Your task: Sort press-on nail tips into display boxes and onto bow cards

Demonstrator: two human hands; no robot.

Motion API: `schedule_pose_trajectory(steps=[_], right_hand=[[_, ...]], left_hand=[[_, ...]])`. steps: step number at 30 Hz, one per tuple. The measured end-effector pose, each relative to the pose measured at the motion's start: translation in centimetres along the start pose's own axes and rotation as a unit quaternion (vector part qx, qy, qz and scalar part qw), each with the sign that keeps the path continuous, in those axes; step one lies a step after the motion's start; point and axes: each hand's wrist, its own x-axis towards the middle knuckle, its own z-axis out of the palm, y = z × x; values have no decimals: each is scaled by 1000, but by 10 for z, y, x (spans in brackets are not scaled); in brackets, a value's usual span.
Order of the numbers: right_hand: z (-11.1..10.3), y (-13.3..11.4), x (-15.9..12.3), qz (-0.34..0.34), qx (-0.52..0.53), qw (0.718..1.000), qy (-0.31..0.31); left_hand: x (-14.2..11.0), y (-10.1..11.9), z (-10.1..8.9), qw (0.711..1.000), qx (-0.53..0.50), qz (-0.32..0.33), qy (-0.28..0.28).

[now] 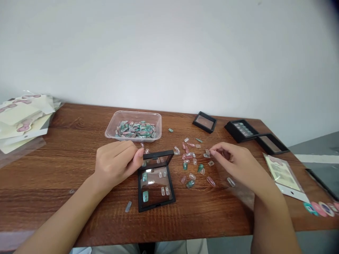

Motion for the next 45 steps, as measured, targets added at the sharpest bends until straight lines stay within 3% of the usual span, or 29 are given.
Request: schedule_pose_trajectory(steps=[8,18,25,30,33,38,45], right_hand=[[1,18,-9,23,4,995,-96],[5,3,-7,-5,-15,993,-113],[3,-2,-9,-43,5,994,-105],[4,7,-7,2,-15,1000,-19],[8,15,-5,6,-34,999,2],[13,18,-2,-23,-40,999,-7],[16,18,1,2,-32,999,-29]], left_hand=[[-1,0,0,1000,1,-1,-2],[-1,0,-1,1000,5,0,-2],[-4,-1,-1,1000,1,2,-6],[-2,0,-1,1000,4,6,-13],[-1,0,-1,1000,-1,6,-9],[-4,-1,-1,1000,-4,6,-8],[-4,-1,-2,1000,-4,6,-7]])
